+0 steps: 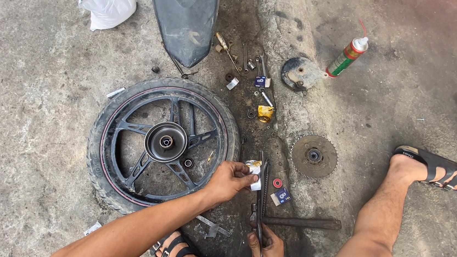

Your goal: Replacing wheel bearings and seals on a motorcycle rim

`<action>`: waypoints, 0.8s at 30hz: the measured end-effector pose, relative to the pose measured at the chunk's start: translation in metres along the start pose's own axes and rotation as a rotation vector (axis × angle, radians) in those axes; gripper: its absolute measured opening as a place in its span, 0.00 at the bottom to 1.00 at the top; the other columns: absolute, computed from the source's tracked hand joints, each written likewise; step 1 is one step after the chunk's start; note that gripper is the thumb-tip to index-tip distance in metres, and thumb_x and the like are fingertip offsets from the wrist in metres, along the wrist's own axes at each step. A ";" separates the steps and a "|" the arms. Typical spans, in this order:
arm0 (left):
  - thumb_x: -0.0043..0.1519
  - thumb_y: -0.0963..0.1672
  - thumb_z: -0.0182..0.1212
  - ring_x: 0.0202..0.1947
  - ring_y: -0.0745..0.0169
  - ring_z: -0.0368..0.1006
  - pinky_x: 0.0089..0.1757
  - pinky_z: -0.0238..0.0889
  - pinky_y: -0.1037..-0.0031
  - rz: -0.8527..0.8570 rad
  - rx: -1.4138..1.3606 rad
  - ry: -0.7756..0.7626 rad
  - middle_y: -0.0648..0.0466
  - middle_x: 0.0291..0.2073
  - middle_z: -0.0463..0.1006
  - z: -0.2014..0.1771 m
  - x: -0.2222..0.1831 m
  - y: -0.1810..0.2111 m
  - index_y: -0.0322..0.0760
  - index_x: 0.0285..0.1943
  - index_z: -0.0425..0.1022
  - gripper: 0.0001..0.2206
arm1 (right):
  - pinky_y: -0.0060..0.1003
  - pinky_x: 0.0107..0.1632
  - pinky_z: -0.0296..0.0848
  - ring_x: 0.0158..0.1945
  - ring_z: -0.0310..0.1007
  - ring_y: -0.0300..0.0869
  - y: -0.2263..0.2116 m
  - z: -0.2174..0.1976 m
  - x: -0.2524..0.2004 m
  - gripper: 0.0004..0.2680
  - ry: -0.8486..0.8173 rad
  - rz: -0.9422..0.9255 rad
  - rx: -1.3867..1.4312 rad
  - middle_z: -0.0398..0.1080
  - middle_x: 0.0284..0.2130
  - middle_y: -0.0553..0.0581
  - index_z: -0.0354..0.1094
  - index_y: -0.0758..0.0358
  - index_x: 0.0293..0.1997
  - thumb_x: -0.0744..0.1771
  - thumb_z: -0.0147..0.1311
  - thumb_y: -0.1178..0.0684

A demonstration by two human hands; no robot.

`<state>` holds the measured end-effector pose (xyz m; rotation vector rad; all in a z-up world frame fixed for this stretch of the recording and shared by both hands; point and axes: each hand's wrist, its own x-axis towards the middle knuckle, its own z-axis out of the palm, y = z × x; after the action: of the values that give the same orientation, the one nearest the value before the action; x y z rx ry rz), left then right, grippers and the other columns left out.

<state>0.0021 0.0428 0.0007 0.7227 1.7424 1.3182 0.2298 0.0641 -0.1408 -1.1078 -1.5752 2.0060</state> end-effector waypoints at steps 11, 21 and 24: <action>0.59 0.40 0.70 0.24 0.65 0.74 0.30 0.75 0.79 -0.125 -0.032 -0.091 0.48 0.27 0.77 0.004 -0.003 -0.008 0.23 0.40 0.78 0.09 | 0.32 0.20 0.47 0.14 0.54 0.36 -0.009 -0.007 -0.004 0.27 -0.061 0.023 0.054 0.66 0.16 0.53 0.75 0.70 0.55 0.58 0.66 0.38; 0.60 0.39 0.69 0.27 0.63 0.79 0.32 0.78 0.78 -0.186 -0.071 -0.124 0.47 0.29 0.81 0.005 -0.003 -0.008 0.24 0.40 0.78 0.08 | 0.33 0.17 0.48 0.12 0.55 0.37 0.021 -0.007 0.002 0.23 -0.001 0.020 0.103 0.69 0.14 0.56 0.76 0.76 0.52 0.58 0.70 0.46; 0.60 0.41 0.69 0.27 0.64 0.78 0.33 0.78 0.78 -0.179 -0.009 -0.102 0.48 0.30 0.79 0.006 -0.004 -0.001 0.23 0.45 0.78 0.11 | 0.33 0.17 0.50 0.12 0.56 0.37 0.024 -0.008 0.003 0.25 0.011 0.042 0.081 0.71 0.16 0.58 0.76 0.75 0.53 0.57 0.70 0.45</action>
<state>0.0092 0.0419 -0.0001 0.6033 1.6772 1.1478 0.2386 0.0640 -0.1643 -1.1275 -1.4631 2.0685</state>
